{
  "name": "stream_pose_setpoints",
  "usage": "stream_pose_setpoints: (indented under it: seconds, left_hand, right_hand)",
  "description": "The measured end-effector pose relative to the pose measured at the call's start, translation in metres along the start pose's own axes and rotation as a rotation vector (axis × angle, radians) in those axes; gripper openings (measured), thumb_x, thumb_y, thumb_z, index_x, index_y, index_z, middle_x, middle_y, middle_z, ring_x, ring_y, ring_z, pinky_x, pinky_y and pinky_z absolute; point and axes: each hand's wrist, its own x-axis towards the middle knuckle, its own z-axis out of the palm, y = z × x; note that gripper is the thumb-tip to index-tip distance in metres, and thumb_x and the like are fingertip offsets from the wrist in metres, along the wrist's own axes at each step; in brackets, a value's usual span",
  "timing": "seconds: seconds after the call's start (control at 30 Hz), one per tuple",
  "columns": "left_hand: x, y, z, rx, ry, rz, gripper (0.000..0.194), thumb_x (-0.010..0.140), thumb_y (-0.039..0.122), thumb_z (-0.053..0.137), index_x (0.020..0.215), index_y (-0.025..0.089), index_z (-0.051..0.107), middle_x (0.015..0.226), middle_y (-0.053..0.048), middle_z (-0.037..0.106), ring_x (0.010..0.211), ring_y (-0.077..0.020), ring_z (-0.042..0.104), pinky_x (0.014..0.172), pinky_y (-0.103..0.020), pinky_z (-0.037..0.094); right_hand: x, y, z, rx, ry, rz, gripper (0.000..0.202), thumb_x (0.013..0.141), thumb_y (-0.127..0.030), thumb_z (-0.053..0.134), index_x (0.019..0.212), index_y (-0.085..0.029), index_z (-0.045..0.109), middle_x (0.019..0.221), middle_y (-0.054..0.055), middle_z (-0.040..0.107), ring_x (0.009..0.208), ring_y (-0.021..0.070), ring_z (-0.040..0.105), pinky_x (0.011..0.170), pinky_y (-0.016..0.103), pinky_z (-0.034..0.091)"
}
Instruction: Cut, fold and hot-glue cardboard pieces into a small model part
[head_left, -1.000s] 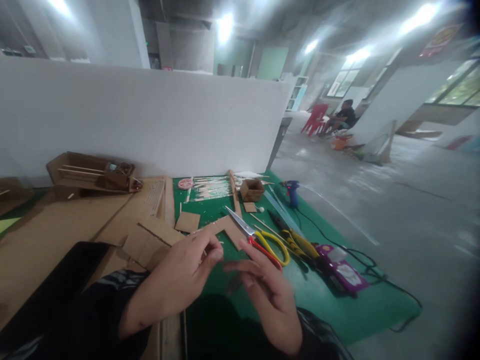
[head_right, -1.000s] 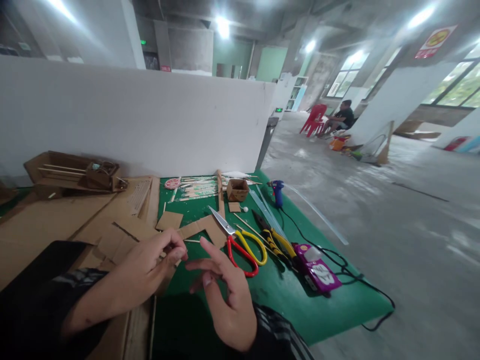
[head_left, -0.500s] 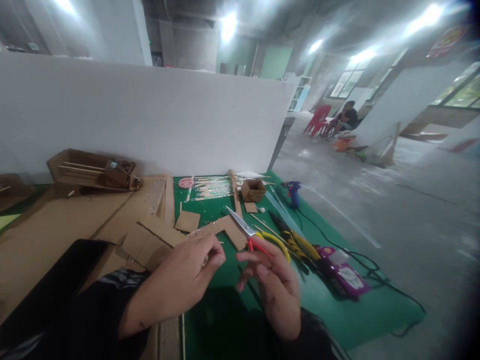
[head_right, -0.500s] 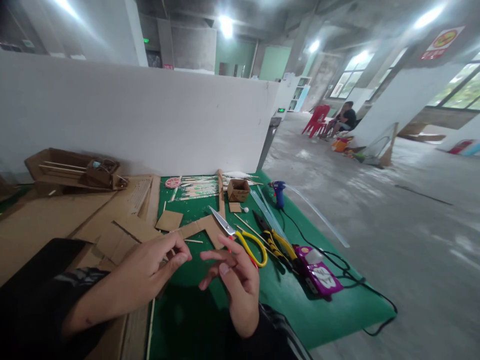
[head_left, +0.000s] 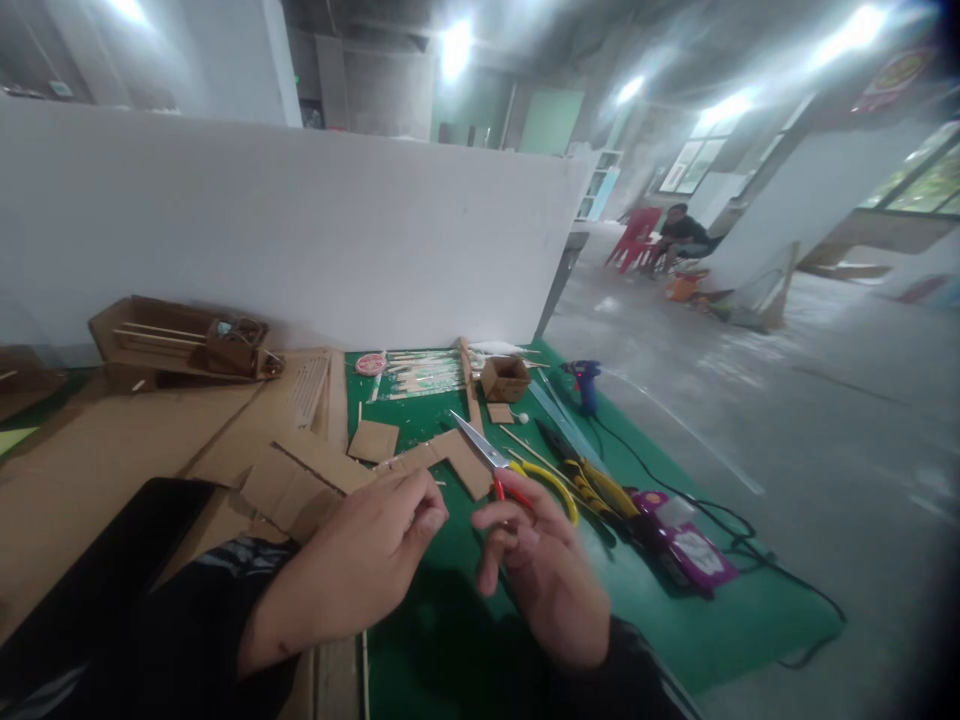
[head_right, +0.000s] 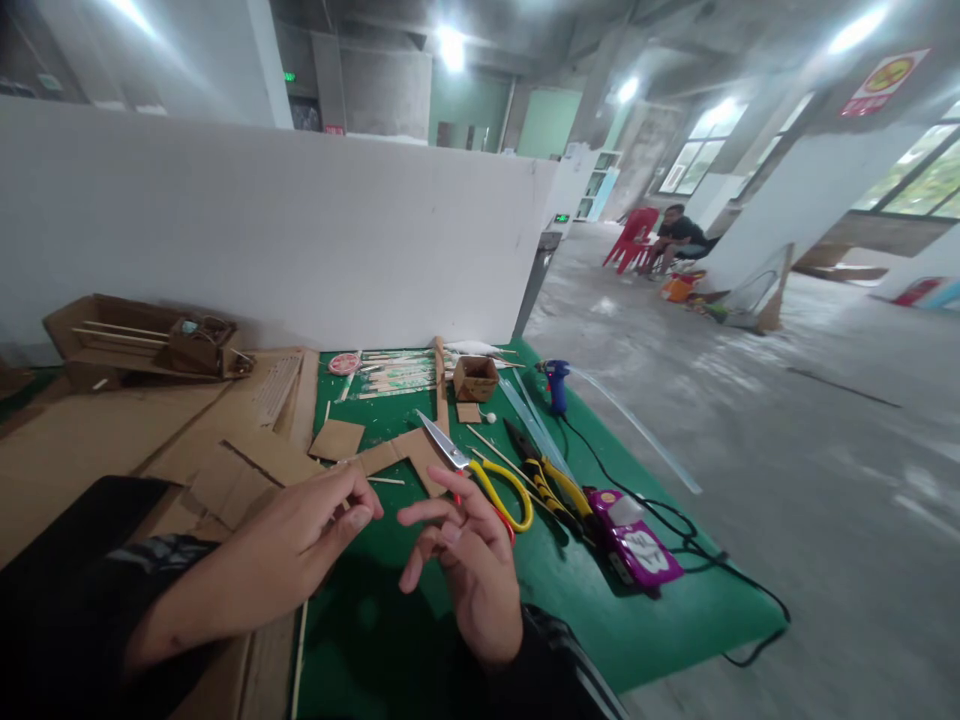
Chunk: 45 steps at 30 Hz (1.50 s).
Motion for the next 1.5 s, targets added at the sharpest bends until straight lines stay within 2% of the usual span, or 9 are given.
stream_pose_setpoints:
  seconds: [0.17, 0.33, 0.47, 0.73, 0.9, 1.0, 1.13, 1.3, 1.5]
  left_hand:
    - [0.002, -0.001, 0.001, 0.008, 0.017, -0.002, 0.023, 0.101, 0.033, 0.034, 0.092, 0.023, 0.053, 0.086, 0.001, 0.058, 0.080, -0.0177, 0.053, 0.071, -0.031, 0.035]
    - [0.002, -0.001, 0.002, -0.004, 0.022, -0.015, 0.024, 0.101, 0.035, 0.034, 0.094, 0.023, 0.054, 0.086, 0.001, 0.060, 0.078, -0.0175, 0.054, 0.069, -0.031, 0.036]
    - [0.001, -0.001, 0.002, -0.023, 0.045, -0.027, 0.023, 0.100, 0.036, 0.036, 0.097, 0.023, 0.055, 0.092, 0.000, 0.062, 0.083, -0.0178, 0.057, 0.072, -0.031, 0.038]
    - [0.003, -0.003, 0.002, -0.112, 0.084, -0.066, 0.023, 0.100, 0.041, 0.037, 0.098, 0.024, 0.053, 0.093, 0.000, 0.062, 0.084, -0.0164, 0.059, 0.075, -0.030, 0.041]
    - [0.002, -0.004, 0.002, -0.181, 0.081, -0.056, 0.024, 0.101, 0.043, 0.037, 0.099, 0.024, 0.053, 0.094, 0.002, 0.062, 0.083, -0.0146, 0.058, 0.075, -0.029, 0.042]
    - [0.000, -0.002, 0.002, -0.219, 0.068, -0.040, 0.025, 0.100, 0.044, 0.038, 0.098, 0.024, 0.053, 0.093, 0.002, 0.061, 0.084, -0.0141, 0.058, 0.074, -0.028, 0.043]
    - [-0.003, 0.002, 0.001, -0.280, 0.061, -0.005, 0.024, 0.100, 0.044, 0.040, 0.098, 0.024, 0.054, 0.092, 0.002, 0.060, 0.084, -0.0131, 0.057, 0.075, -0.027, 0.044]
    - [-0.010, 0.008, 0.000, -0.320, 0.032, 0.038, 0.018, 0.099, 0.040, 0.045, 0.098, 0.026, 0.056, 0.094, 0.003, 0.061, 0.087, -0.0121, 0.058, 0.077, -0.026, 0.045]
    - [-0.014, 0.016, -0.005, -0.296, 0.043, 0.091, 0.012, 0.098, 0.033, 0.047, 0.096, 0.027, 0.057, 0.093, 0.004, 0.062, 0.087, -0.0109, 0.059, 0.077, -0.024, 0.045]
  right_hand:
    - [0.002, -0.004, 0.002, 0.131, -0.002, 0.068, 0.033, 0.083, -0.028, 0.056, 0.115, -0.022, 0.062, 0.078, 0.001, 0.068, 0.045, 0.0137, 0.063, 0.044, 0.025, 0.050]
    - [0.002, -0.004, 0.002, 0.274, -0.074, 0.068, 0.022, 0.085, -0.027, 0.048, 0.097, -0.020, 0.065, 0.058, -0.004, 0.049, 0.036, 0.0086, 0.041, 0.037, 0.020, 0.044]
    - [-0.001, -0.005, 0.003, 0.324, -0.226, 0.047, 0.029, 0.091, -0.032, 0.040, 0.077, -0.023, 0.063, 0.049, -0.005, 0.036, 0.037, 0.0103, 0.031, 0.037, 0.019, 0.041]
    - [0.003, 0.013, 0.003, 0.378, -0.655, -0.147, 0.060, 0.095, -0.040, 0.033, 0.042, -0.020, 0.050, 0.033, -0.001, 0.040, 0.030, 0.0080, 0.037, 0.033, 0.016, 0.033]
    - [-0.004, 0.013, 0.001, -0.332, -0.748, -0.114, 0.060, 0.092, -0.054, 0.042, 0.043, -0.020, 0.050, 0.037, -0.001, 0.044, 0.036, 0.0078, 0.041, 0.042, 0.021, 0.032]
    - [-0.009, 0.004, 0.013, -0.707, -0.875, -0.272, 0.062, 0.095, -0.059, 0.030, 0.047, -0.022, 0.042, 0.040, -0.002, 0.042, 0.040, 0.0091, 0.039, 0.044, 0.024, 0.030]
    - [-0.014, -0.003, 0.030, -1.096, -0.856, -0.456, 0.063, 0.100, -0.053, 0.021, 0.048, -0.020, 0.037, 0.044, -0.004, 0.042, 0.044, 0.0101, 0.034, 0.044, 0.027, 0.023]
    - [-0.011, -0.006, 0.038, -1.432, -0.913, -0.600, 0.057, 0.096, -0.047, 0.037, 0.047, -0.019, 0.043, 0.043, -0.004, 0.047, 0.046, 0.0114, 0.039, 0.046, 0.031, 0.022]
    - [0.000, -0.013, 0.049, -1.641, -1.038, -0.512, 0.035, 0.085, -0.045, 0.059, 0.061, -0.019, 0.063, 0.059, -0.002, 0.067, 0.057, 0.0136, 0.057, 0.054, 0.030, 0.038]
